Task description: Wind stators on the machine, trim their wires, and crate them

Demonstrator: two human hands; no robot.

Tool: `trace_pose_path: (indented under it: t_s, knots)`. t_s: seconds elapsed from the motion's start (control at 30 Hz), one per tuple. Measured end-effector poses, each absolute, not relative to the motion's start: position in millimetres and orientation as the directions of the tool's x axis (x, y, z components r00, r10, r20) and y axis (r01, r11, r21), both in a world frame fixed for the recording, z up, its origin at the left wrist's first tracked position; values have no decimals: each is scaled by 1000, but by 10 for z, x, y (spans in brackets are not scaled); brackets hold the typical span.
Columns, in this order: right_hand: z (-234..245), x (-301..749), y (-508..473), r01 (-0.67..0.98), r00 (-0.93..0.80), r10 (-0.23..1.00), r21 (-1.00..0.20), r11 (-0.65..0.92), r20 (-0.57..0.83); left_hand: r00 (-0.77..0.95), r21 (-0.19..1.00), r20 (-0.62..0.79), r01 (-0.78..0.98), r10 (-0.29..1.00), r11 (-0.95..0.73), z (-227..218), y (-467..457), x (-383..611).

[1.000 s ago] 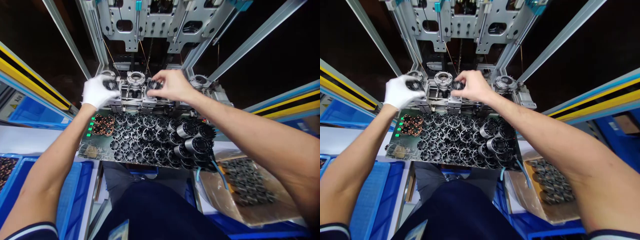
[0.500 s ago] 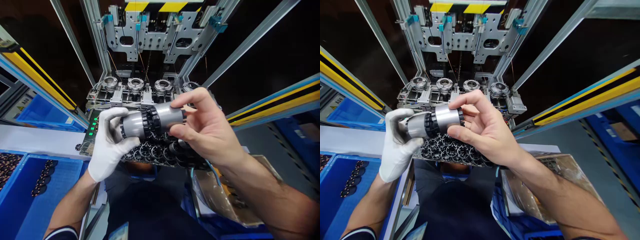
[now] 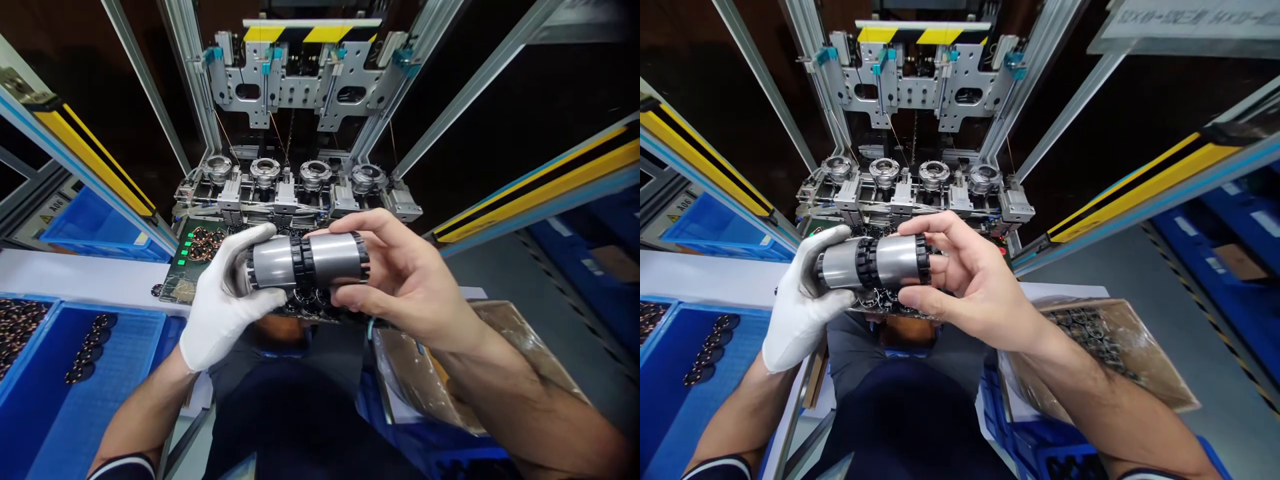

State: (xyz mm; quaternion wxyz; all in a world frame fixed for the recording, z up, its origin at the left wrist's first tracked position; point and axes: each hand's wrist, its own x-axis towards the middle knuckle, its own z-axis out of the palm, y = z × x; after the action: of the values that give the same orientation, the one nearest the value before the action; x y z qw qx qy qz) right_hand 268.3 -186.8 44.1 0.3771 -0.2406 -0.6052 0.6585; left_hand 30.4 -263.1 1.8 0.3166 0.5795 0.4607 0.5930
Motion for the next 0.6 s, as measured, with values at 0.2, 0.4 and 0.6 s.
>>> trace_pose_path:
  t_s: [0.2, 0.4, 0.6]
  knots:
    - [378, 2639, -1802, -214, -607, 791, -974, -69, 77, -137, 963, 269, 70, 953, -262, -17, -2568, 233]
    - [296, 2536, -1649, -210, -660, 751, -964, -164, 16, -116, 966, 257, 28, 959, -255, -17, -2412, 84]
    - [241, 2424, -1514, -179, -636, 767, -983, -44, 82, -170, 963, 268, 67, 948, -260, -60, -2338, -98]
